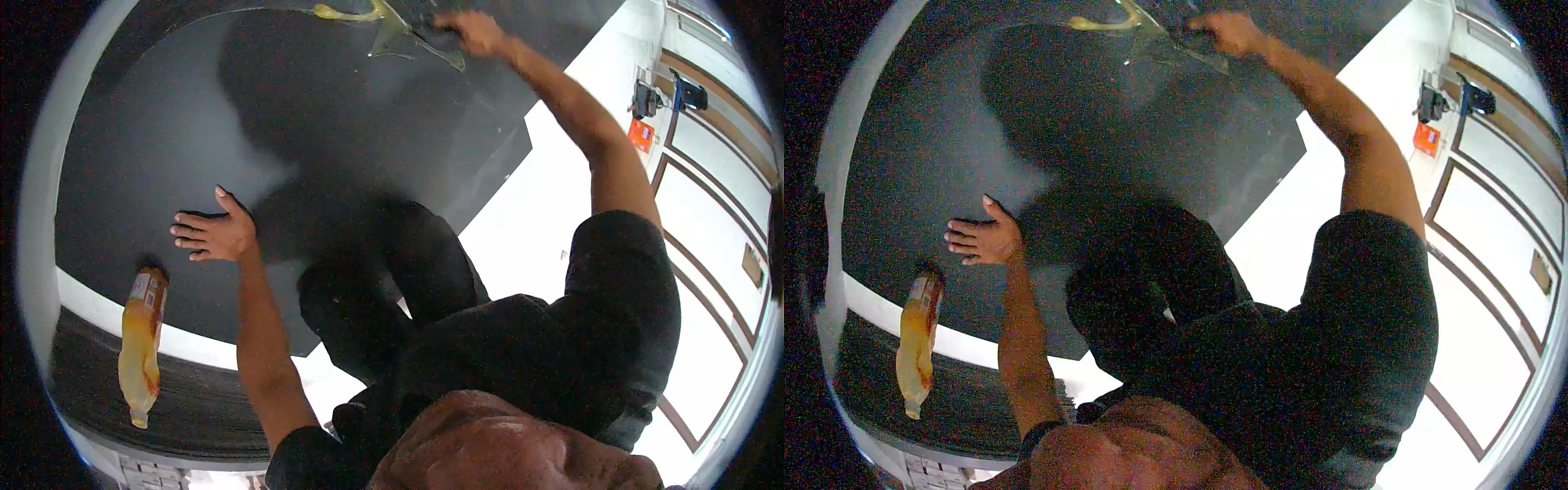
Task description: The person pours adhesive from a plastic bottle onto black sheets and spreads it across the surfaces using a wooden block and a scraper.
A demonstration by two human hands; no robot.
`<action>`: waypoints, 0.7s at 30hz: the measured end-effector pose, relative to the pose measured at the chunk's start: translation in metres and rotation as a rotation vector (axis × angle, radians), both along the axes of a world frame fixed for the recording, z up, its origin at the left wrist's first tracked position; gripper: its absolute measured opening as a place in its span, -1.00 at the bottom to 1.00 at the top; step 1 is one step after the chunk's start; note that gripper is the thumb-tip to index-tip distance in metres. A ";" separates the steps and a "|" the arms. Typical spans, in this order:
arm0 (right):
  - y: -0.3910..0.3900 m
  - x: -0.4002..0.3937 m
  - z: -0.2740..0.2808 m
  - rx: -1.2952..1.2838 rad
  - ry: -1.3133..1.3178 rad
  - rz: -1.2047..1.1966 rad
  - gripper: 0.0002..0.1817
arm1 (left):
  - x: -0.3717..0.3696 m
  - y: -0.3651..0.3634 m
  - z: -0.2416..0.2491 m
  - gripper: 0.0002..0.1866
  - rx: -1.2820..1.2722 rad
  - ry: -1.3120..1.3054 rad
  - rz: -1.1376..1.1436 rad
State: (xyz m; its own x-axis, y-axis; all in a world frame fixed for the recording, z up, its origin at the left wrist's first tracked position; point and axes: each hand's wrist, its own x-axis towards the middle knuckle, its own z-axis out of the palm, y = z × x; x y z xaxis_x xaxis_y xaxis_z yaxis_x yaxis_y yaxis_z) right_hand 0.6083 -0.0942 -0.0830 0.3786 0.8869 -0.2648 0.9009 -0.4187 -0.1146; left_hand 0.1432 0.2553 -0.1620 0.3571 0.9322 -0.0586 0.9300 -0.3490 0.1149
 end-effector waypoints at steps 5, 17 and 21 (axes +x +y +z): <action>-0.133 -0.142 -0.008 -0.144 0.117 -0.325 -0.29 | 0.000 -0.003 0.001 0.11 -0.014 0.001 -0.003; -0.050 -0.118 -0.075 0.281 0.309 -1.317 -0.71 | -0.011 0.005 -0.016 0.11 -0.049 0.019 0.001; 0.109 -0.019 -0.083 0.391 0.465 -1.348 -0.76 | -0.012 0.009 -0.014 0.10 -0.066 0.026 -0.001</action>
